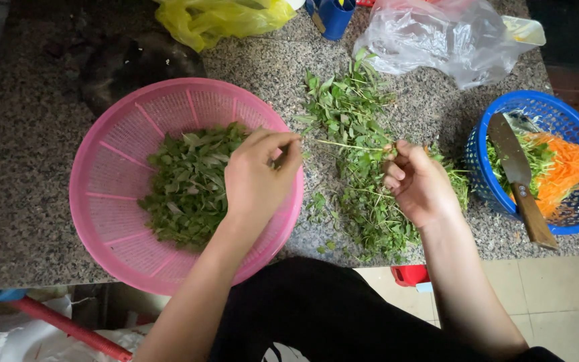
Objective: Picking herb leaves off stems and placing them into a basket.
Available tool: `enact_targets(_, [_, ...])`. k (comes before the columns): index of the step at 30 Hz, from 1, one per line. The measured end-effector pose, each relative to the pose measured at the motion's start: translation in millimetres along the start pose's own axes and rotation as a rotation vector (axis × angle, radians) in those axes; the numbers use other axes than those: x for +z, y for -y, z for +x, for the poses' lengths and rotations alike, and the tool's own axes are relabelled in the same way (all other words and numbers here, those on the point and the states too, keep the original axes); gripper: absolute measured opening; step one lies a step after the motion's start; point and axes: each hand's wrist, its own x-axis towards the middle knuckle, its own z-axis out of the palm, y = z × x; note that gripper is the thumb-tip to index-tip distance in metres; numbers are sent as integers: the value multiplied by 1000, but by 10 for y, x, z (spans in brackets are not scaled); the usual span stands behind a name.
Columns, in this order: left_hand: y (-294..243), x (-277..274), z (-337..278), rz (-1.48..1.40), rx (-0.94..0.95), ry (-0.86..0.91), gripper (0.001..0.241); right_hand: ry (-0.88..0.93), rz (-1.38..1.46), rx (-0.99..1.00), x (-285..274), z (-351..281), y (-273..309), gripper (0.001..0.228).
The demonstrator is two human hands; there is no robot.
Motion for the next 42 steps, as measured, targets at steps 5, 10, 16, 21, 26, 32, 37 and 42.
enact_targets(5, [136, 95, -66, 94, -48, -158, 9, -80, -83, -253, 175, -139, -62, 8])
enact_targets(10, [302, -117, -180, 492, 136, -216, 7, -252, -88, -320, -77, -124, 48, 6])
enact_targets(16, [601, -542, -508, 550, -59, 60, 21, -388, 125, -345, -1073, -34, 268, 6])
enact_targets(21, [692, -766, -765, 583, -317, 146, 31, -619, -138, -202, -1630, -5, 133, 14])
enact_targets(26, [790, -768, -936, 587, -234, 160, 30, -698, -693, -290, -1881, 25, -371, 25])
enact_targets(32, [512, -537, -857, 503, -283, 231, 30, -542, -1005, -552, -1266, 318, -372, 23])
enact_targets(37, [282, -391, -840, 427, -334, 230, 30, -272, -888, -408, -918, 997, -303, 32])
enact_targets(42, [420, -388, -1045, 446, -335, 185, 28, 16, -1137, -253, -825, 2003, -333, 36])
